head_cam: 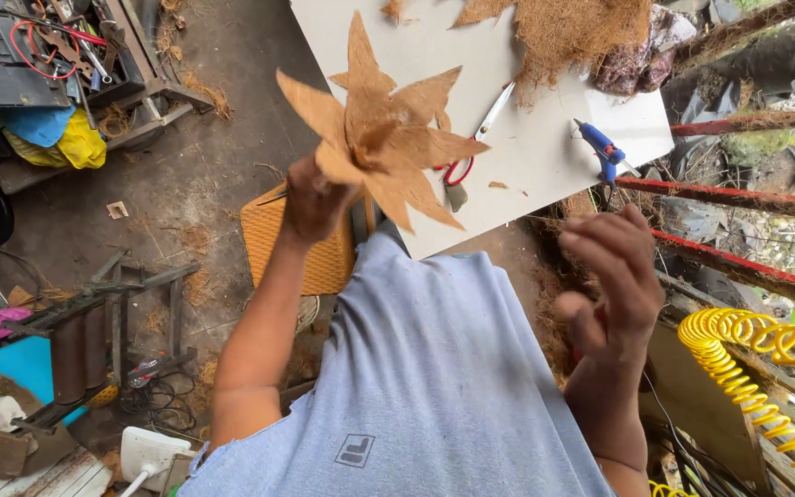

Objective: The person assembles a decorative flower from coconut husk pieces, using scissors to trim and a hot glue gun to attach parts. They then use a spray gun to apply a coating to a small piece of husk and inspect it under a fan.

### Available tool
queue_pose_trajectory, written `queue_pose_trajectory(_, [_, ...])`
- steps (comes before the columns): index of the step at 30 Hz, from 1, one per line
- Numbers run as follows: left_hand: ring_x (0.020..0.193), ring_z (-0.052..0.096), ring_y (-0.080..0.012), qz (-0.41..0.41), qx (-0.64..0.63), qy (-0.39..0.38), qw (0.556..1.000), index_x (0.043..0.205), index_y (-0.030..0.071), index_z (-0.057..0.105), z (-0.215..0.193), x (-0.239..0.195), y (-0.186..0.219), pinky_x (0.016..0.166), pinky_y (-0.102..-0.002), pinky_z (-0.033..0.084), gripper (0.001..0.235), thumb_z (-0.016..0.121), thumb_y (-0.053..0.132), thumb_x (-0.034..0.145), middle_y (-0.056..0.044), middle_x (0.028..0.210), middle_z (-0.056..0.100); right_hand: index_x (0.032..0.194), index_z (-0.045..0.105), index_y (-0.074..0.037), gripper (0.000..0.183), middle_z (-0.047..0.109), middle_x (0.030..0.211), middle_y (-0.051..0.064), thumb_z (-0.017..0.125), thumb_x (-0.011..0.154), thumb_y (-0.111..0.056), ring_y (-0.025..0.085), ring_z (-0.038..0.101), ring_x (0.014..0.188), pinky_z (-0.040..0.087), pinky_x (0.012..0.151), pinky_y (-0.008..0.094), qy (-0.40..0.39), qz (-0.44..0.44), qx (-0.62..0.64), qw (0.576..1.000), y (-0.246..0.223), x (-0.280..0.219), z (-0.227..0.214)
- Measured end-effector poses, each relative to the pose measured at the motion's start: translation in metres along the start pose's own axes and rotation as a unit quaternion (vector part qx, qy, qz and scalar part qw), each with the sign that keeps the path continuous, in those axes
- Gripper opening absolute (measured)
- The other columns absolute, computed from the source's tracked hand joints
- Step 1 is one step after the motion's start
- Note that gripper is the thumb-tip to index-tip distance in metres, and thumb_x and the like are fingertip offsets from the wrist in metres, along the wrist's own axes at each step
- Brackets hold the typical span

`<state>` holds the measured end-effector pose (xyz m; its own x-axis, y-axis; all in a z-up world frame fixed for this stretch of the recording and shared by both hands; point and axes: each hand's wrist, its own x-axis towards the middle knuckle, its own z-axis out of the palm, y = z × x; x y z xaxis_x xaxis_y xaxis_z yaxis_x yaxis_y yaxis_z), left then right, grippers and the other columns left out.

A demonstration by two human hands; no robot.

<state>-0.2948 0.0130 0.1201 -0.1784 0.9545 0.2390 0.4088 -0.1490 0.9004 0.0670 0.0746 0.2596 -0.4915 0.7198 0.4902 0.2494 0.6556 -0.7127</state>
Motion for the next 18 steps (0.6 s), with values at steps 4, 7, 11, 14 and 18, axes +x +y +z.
queue_pose_trajectory(4, [0.044,0.041,-0.0097,-0.005,0.079,-0.082,0.993,0.083,0.025,0.063,-0.022,0.052,0.001,0.043,-0.022,0.038,0.018,0.062,0.017,0.099,0.011,0.063,0.047,0.123,0.065,0.002,0.044,0.063,0.12,0.024,0.057,0.102,-0.036,0.04,0.057,0.116,0.03,0.116,0.053,-0.015,0.072,-0.076,0.994,0.034,-0.023,0.004])
queue_pose_trajectory(7, [0.062,0.062,-0.0282,-0.049,0.092,-0.143,0.984,0.089,0.004,0.065,-0.032,0.082,-0.005,0.06,-0.038,0.048,0.016,0.058,0.007,0.103,-0.012,0.069,0.058,0.121,0.068,-0.001,0.027,0.065,0.112,0.021,0.066,0.1,-0.018,0.04,0.062,0.107,0.042,0.105,0.052,-0.071,0.207,-0.108,0.97,0.057,-0.041,0.021])
queue_pose_trajectory(11, [0.087,0.07,-0.0355,-0.033,0.18,-0.204,0.962,0.099,0.004,0.072,-0.04,0.124,-0.066,0.075,-0.044,0.055,0.016,0.058,-0.002,0.097,-0.015,0.09,0.071,0.116,0.071,-0.007,0.022,0.069,0.107,0.014,0.071,0.096,-0.017,0.037,0.067,0.1,0.051,0.09,0.048,-0.113,0.301,-0.137,0.937,0.091,-0.054,0.06])
queue_pose_trajectory(14, [0.086,0.065,-0.0268,0.003,0.208,-0.219,0.953,0.105,0.002,0.07,-0.05,0.156,-0.101,0.074,-0.037,0.056,0.015,0.059,-0.003,0.098,-0.011,0.097,0.065,0.11,0.071,-0.006,0.018,0.07,0.103,0.012,0.067,0.096,-0.016,0.03,0.067,0.092,0.052,0.084,0.042,-0.133,0.382,-0.126,0.906,0.109,-0.045,0.092])
queue_pose_trajectory(18, [0.074,0.056,-0.024,0.01,0.228,-0.221,0.948,0.103,-0.005,0.065,-0.063,0.198,-0.125,0.057,-0.037,0.046,0.008,0.057,-0.006,0.101,-0.009,0.093,0.056,0.103,0.071,-0.004,0.015,0.071,0.102,0.011,0.064,0.095,-0.014,0.027,0.066,0.088,0.051,0.08,0.039,-0.159,0.436,-0.112,0.879,0.14,-0.022,0.133])
